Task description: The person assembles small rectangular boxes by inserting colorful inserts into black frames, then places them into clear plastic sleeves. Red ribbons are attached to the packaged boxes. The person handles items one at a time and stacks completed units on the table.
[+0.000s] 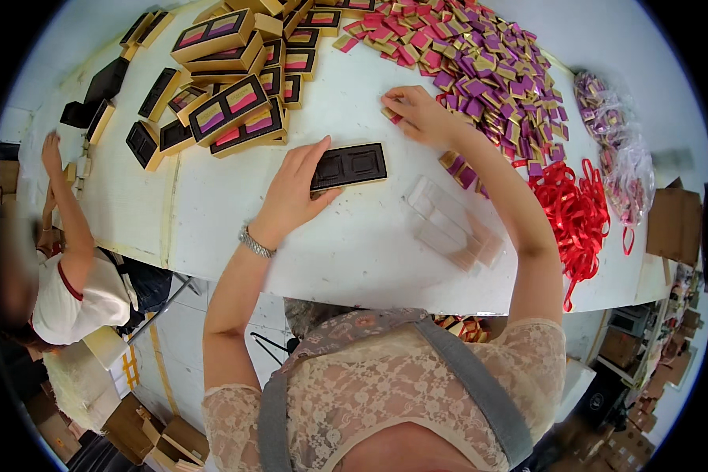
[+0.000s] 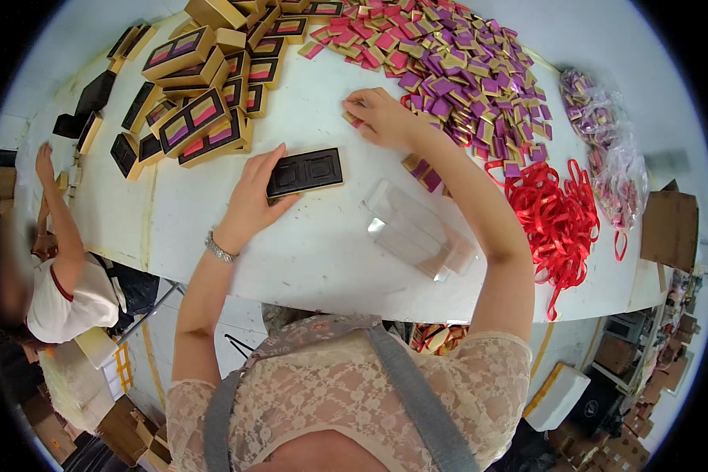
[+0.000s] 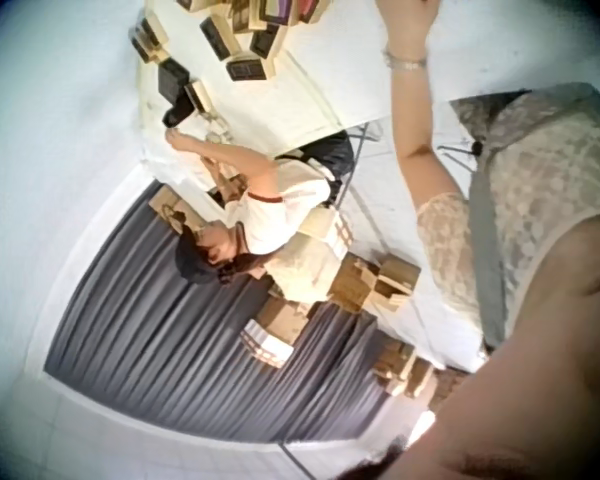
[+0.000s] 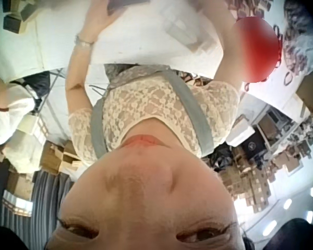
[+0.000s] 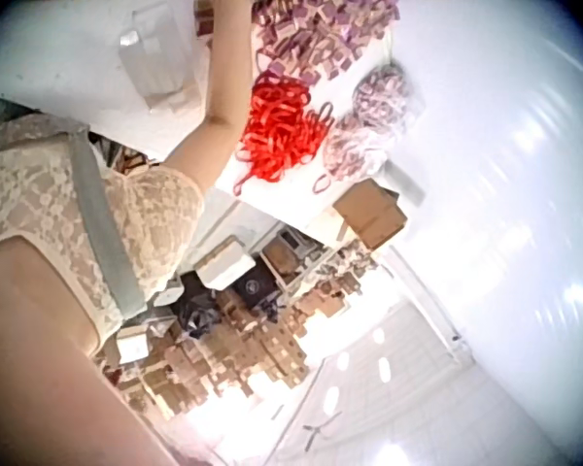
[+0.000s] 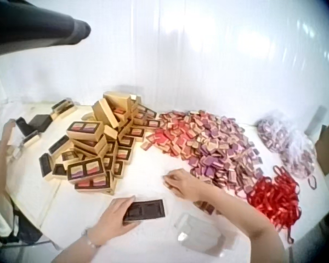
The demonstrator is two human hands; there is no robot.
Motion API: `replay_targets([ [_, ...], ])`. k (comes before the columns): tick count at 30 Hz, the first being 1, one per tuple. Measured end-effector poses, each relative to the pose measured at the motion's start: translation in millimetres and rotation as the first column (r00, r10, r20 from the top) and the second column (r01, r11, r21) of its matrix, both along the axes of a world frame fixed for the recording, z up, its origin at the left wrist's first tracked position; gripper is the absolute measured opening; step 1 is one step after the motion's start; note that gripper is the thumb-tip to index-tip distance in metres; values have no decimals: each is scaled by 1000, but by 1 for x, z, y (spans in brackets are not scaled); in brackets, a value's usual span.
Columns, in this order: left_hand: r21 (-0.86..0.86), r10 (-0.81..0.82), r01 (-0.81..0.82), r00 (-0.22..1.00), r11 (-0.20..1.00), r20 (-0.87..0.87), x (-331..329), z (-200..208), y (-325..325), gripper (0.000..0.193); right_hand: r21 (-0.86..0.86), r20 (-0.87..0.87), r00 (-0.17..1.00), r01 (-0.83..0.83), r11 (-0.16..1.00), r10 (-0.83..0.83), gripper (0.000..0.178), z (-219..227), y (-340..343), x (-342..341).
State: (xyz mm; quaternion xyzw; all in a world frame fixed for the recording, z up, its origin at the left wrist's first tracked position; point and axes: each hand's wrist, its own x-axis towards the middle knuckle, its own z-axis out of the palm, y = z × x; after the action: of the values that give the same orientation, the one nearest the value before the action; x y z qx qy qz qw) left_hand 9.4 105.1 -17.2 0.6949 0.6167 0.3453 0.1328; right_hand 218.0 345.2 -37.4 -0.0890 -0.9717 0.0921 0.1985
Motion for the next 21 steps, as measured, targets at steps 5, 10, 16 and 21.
replay_targets([
  [5,-111,-24,29,999,993,46,10,14,14,85,-392,-106,976,134,910,-189,24,28,-34,12],
  [10,3,60,-62,982,998,180,33,6,24,79,-34,-228,974,-8,999,0,20,28,-103,-16],
  [16,187,14,83,885,979,-466,34,-10,22,53,-134,-185,941,260,956,-282,21,47,-81,17],
  [21,174,-11,100,892,980,-453,31,-4,24,54,426,-141,790,593,684,-597,16,25,40,36],
])
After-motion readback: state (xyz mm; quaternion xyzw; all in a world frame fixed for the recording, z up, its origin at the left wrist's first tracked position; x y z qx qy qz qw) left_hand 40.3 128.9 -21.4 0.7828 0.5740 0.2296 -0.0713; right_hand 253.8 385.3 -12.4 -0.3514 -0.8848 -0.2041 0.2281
